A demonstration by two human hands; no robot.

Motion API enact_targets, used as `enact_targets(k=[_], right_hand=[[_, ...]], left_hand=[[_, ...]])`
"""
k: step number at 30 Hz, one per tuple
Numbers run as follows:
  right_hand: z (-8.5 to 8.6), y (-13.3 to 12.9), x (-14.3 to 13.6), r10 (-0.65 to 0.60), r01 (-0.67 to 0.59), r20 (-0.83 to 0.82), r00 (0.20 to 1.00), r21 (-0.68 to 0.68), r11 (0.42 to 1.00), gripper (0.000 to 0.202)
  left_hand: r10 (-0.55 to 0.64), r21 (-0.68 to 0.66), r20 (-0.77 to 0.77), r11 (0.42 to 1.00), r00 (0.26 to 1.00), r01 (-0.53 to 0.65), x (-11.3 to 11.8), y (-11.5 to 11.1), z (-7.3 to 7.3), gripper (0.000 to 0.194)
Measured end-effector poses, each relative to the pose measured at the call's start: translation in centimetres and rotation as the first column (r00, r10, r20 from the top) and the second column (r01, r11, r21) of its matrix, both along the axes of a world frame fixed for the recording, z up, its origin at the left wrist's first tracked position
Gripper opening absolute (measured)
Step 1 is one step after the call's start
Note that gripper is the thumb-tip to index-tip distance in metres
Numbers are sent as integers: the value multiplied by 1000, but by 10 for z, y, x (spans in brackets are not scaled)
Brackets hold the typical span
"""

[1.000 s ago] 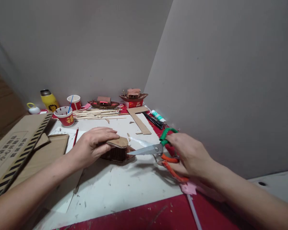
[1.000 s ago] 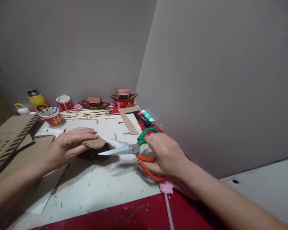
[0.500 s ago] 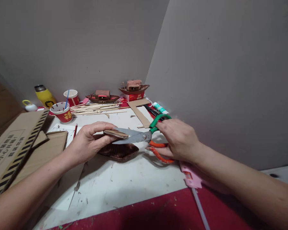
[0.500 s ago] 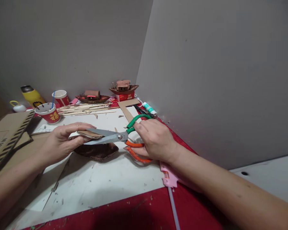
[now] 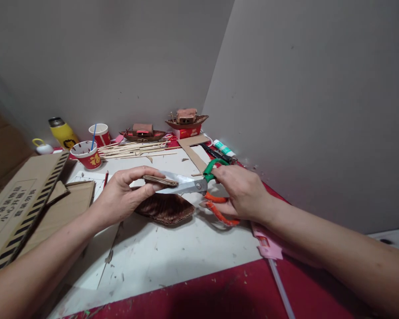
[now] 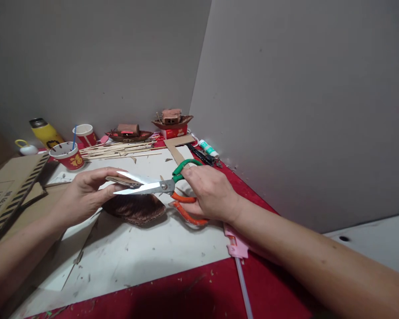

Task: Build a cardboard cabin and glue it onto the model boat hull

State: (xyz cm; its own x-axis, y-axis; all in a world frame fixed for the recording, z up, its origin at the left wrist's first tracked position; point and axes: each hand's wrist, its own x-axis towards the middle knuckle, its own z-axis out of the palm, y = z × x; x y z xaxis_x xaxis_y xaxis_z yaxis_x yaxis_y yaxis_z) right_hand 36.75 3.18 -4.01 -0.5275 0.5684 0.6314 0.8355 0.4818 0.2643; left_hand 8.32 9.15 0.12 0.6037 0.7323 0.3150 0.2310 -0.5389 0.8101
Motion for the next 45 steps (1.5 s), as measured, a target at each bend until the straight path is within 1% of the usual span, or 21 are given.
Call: enact_targets(k=[5, 9, 14, 17, 20, 23, 27, 30, 35, 38, 41, 43, 45], right_hand=[[-1, 3, -3, 42, -42, -12, 999, 1, 999, 37], [0, 3, -4, 7, -8, 17, 1000, 24, 1000, 36], [3, -1, -5, -31, 30, 37, 999, 29, 999, 34], [4, -3, -6, -16, 15, 38, 999, 31, 999, 31], [4, -5, -6, -17, 17, 39, 999, 20, 1000, 36], [5, -8, -6, -27, 27, 47, 999, -6, 1000, 39], [7, -11, -5, 22, -22, 37, 999, -16, 1000, 34], [10, -14, -3, 49, -47, 54, 997, -29, 998, 36], [21, -25, -1, -37, 52, 161, 986, -90, 995, 45], [28, -33, -3, -88, 108, 177, 980, -109, 988, 42], [35, -41, -5, -141, 170, 190, 972, -141, 975, 40], [38, -45, -6, -149, 182, 203, 968, -157, 971, 40], [40, -48, -7, -125, 162, 212, 969, -166, 973, 42]], left_hand=[[-17, -36, -5, 999, 1000, 17, -1, 2, -3, 16], [-27, -49, 4, 998, 1000, 27, 0, 3, -6, 19], [-37, -62, 27, 997, 999, 39, 2, 0, -5, 16], [-53, -36, 54, 998, 997, 55, 3, -2, -4, 15], [-63, -6, 52, 998, 997, 63, 5, -3, -3, 15], [-44, -2, 25, 999, 999, 44, 5, -3, -4, 15], [-19, 26, 3, 999, 1000, 19, 4, -1, -6, 14], [-26, 43, -5, 999, 1000, 26, 5, -2, -6, 15], [-36, 21, -35, 999, 999, 37, 6, -4, -6, 18], [-39, 24, -19, 999, 999, 39, 8, -4, -11, 17], [-77, 28, 16, 997, 997, 77, 9, -6, -16, 14], [-101, 22, 30, 995, 994, 100, 10, -7, -19, 14], [-105, 27, 24, 994, 994, 105, 10, -9, -21, 15]])
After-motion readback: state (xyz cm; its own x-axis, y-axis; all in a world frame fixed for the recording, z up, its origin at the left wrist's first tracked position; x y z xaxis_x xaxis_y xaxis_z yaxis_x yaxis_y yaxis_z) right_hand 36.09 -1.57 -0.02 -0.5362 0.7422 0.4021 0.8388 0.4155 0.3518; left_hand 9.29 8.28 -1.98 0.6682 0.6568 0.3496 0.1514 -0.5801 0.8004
